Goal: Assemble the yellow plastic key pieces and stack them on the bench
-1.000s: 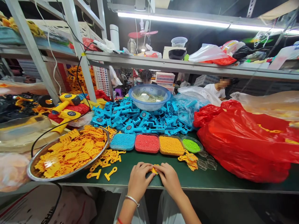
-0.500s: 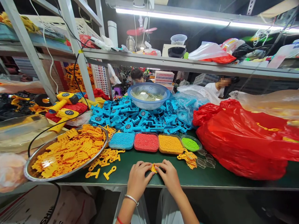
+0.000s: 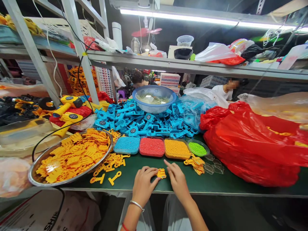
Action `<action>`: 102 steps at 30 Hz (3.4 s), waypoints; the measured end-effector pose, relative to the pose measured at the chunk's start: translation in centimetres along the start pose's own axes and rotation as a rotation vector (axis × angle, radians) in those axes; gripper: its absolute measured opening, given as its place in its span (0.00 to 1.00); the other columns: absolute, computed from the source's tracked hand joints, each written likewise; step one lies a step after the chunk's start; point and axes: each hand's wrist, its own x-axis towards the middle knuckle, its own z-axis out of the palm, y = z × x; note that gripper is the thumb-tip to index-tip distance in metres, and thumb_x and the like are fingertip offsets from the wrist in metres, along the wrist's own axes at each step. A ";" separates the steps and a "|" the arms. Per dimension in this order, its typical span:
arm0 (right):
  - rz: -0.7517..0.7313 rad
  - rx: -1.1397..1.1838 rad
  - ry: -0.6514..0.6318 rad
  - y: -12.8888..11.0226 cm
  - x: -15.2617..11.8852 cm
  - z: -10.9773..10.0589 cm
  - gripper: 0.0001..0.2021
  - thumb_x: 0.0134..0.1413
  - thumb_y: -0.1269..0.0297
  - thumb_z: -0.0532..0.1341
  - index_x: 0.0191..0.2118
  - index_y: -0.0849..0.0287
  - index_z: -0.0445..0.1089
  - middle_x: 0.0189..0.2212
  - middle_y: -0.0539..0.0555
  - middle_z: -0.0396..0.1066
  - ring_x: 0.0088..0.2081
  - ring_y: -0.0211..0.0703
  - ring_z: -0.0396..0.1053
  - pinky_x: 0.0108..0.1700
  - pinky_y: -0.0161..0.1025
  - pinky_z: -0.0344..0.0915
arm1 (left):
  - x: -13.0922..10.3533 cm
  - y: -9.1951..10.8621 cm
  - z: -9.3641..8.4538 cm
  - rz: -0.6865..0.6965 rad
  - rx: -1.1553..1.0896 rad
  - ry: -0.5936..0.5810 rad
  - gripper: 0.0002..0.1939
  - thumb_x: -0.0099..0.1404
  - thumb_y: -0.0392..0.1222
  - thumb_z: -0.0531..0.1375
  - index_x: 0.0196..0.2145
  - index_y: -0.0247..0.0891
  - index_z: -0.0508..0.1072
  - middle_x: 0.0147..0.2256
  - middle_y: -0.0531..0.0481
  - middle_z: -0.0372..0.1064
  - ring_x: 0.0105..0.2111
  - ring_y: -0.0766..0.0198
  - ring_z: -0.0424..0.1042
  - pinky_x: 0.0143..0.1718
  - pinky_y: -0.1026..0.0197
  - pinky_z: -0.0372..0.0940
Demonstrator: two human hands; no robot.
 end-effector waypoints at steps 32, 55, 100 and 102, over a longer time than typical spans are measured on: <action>0.214 -0.482 0.071 12.9 9.2 -12.7 0.14 0.49 0.58 0.55 0.26 0.62 0.73 0.24 0.56 0.68 0.27 0.43 0.64 0.28 0.36 0.55 | 0.1 0.3 -0.4 0.001 0.034 -0.003 0.08 0.60 0.45 0.58 0.37 0.45 0.73 0.42 0.54 0.72 0.42 0.58 0.66 0.39 0.55 0.60; 0.131 0.003 -0.221 -0.5 0.5 0.6 0.11 0.55 0.65 0.54 0.35 0.54 0.75 0.26 0.52 0.69 0.33 0.43 0.64 0.35 0.36 0.58 | 0.1 0.1 0.1 0.011 0.032 0.022 0.09 0.60 0.45 0.58 0.39 0.46 0.73 0.42 0.54 0.72 0.42 0.58 0.65 0.41 0.55 0.60; -0.073 -0.272 -0.400 -0.7 2.9 -2.1 0.06 0.52 0.75 0.54 0.30 0.59 0.65 0.31 0.51 0.65 0.34 0.39 0.65 0.35 0.34 0.59 | 0.0 -0.2 0.2 0.014 0.040 0.019 0.09 0.60 0.45 0.58 0.39 0.45 0.73 0.42 0.53 0.72 0.42 0.58 0.65 0.40 0.55 0.59; -0.148 -0.355 -0.420 -0.5 3.2 -2.2 0.05 0.53 0.75 0.55 0.31 0.59 0.66 0.32 0.52 0.65 0.35 0.40 0.64 0.36 0.34 0.59 | 0.0 -0.2 0.2 0.014 0.033 0.022 0.09 0.60 0.45 0.58 0.39 0.45 0.73 0.42 0.53 0.72 0.42 0.58 0.65 0.40 0.55 0.59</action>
